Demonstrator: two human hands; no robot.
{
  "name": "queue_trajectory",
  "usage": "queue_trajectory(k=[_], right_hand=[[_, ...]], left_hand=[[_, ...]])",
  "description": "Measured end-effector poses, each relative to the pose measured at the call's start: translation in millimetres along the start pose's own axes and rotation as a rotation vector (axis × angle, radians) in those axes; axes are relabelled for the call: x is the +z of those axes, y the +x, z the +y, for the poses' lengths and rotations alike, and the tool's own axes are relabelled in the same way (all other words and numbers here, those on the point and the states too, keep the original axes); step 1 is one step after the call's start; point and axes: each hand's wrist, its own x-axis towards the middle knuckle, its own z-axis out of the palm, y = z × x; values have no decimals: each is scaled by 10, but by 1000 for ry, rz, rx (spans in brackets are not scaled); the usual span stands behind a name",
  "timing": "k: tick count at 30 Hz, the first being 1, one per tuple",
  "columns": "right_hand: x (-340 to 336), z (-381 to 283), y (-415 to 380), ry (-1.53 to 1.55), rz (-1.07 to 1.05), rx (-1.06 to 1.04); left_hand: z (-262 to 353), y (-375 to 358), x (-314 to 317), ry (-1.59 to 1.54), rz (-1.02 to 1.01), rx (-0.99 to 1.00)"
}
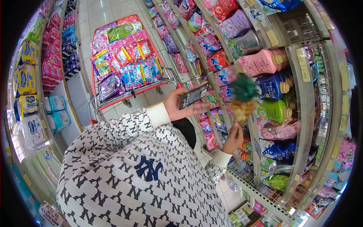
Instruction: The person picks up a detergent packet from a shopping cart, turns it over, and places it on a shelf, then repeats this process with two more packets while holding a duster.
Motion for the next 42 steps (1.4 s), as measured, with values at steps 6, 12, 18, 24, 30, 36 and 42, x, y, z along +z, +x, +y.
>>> queue_trajectory(k=[6, 12, 18, 24, 30, 36, 42], right_hand=[[41, -234, -164, 90, -92, 71], [160, -398, -331, 11, -437, -50], [118, -300, 32, -197, -453, -76], [110, -298, -87, -57, -489, -61], [230, -199, 34, -140, -396, -13], [291, -213, -120, -56, -515, -30], [416, 201, 152, -175, -390, 88]], left_hand=[[36, 20, -134, 344, 262, 99], [139, 51, -253, 41, 1, 90], [100, 28, -32, 2, 90, 89], [231, -10, -227, 23, -128, 98], [140, -17, -53, 97, 183, 149], [174, -19, -132, 51, 259, 231], [131, -15, -156, 153, 208, 169]])
